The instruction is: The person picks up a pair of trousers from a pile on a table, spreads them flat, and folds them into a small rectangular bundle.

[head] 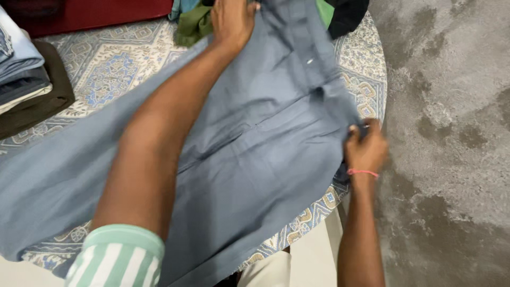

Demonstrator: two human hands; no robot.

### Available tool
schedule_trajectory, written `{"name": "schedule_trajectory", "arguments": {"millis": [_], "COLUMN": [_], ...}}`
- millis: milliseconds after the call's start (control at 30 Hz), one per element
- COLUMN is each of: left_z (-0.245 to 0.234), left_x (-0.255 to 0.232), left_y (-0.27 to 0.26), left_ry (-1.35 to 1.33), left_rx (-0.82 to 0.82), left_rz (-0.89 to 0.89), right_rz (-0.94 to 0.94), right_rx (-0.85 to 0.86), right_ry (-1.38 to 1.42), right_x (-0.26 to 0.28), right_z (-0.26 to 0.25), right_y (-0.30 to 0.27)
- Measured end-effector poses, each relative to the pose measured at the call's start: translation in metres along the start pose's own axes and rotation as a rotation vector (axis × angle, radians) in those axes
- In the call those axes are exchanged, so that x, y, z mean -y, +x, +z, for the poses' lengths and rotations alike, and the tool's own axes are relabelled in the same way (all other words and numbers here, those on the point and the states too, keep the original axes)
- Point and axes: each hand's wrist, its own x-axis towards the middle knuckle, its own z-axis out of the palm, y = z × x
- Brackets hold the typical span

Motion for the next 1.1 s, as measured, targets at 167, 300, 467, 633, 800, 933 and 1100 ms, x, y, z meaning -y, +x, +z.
{"name": "schedule_trajectory", "arguments": {"millis": [167, 300, 467, 633, 800, 933, 1100], "left_z": [-0.014, -0.026, -0.06, -0.13, -0.268, -0.372, -0.439], "left_x": [-0.017, -0.032, -0.064, -0.112, -0.134, -0.134, -0.117], "left_y": [-0.037, -0.038, -0.052, -0.114, -0.215, -0.305, -0.41], "left_ry": [-0.045, 0.035, -0.099, -0.368, -0.355, -0.258, 0.062], "left_rx": [0.121, 0.073, -0.025, 0.326, 0.57, 0.558, 0.367], "left_rz": [-0.172, -0.054, 0.396, 0.496, 0.568, 0.237, -0.288], "right_rz": [0.037, 0.028, 0.025, -0.024, -0.074, -0.203, -0.302], "right_rx": [-0.025, -0.063, -0.105, -0.118, -0.107, -0.135, -0.088], "right_ry": [0.022, 0.069, 0.099, 0.068, 0.016, 0.02, 0.062], "right_x": [-0.004, -0.003, -0.004, -0.009, -0.022, -0.04, -0.068], "right_z": [0.017, 0.015, 0.019, 0.021, 0.029, 0.043, 0.057], "right_y": [-0.01, -0.009, -0.01, -0.009, -0.004, -0.003, 0.005]}}
